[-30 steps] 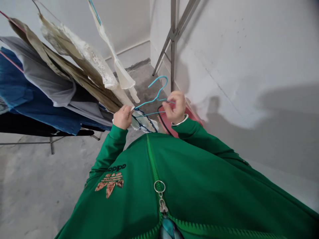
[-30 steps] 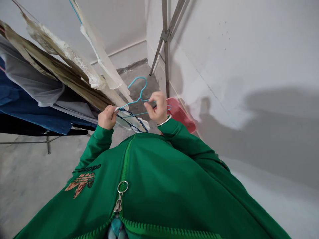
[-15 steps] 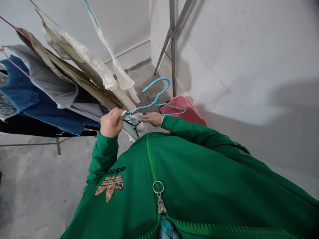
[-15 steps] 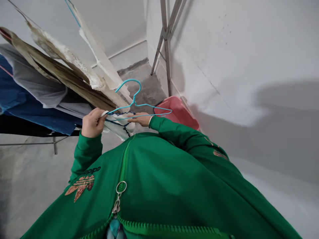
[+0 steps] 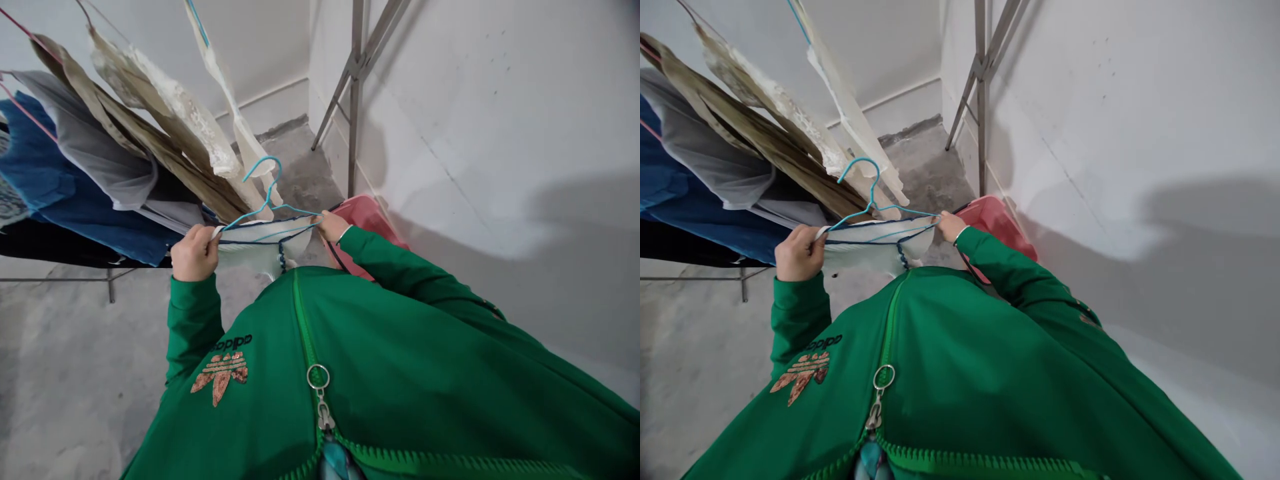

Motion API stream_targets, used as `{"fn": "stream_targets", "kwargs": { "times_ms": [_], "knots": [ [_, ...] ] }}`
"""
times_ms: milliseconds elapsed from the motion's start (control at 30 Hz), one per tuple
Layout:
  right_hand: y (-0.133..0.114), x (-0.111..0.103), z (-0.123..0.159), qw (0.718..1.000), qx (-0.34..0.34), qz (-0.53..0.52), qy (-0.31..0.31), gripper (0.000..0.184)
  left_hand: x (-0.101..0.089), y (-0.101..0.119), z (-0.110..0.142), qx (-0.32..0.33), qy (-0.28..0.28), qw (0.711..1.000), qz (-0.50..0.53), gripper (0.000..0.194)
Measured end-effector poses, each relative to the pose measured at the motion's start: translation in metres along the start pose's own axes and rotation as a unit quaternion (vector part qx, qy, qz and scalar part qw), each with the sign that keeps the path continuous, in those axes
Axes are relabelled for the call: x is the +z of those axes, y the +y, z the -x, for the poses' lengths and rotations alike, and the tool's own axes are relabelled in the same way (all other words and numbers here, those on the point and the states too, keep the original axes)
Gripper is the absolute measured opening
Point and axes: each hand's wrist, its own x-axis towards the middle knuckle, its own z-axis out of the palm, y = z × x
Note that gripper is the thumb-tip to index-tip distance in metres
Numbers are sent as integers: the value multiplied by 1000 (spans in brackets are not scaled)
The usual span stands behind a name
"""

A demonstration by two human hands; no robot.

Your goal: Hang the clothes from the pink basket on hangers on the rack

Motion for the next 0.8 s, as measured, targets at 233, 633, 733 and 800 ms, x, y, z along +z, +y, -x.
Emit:
{"fn": "stream_targets", "kwargs": {
  "times_ms": [233,633,733,800],
  "knots": [
    [17,4,20,997,-14,-29,69,29,23,-10,4,-59,18,997,-53,21],
    [9,-6,22,996,62,-31,56,28,33,-16,-3,-43,41,998,-19,18],
    [10,-11,24,993,83,-35,76,27,36,-12,-1,-53,14,997,-59,15],
    [9,-14,27,989,87,-50,108,27,40,-11,0,-64,9,995,-81,13]
  ]
}}
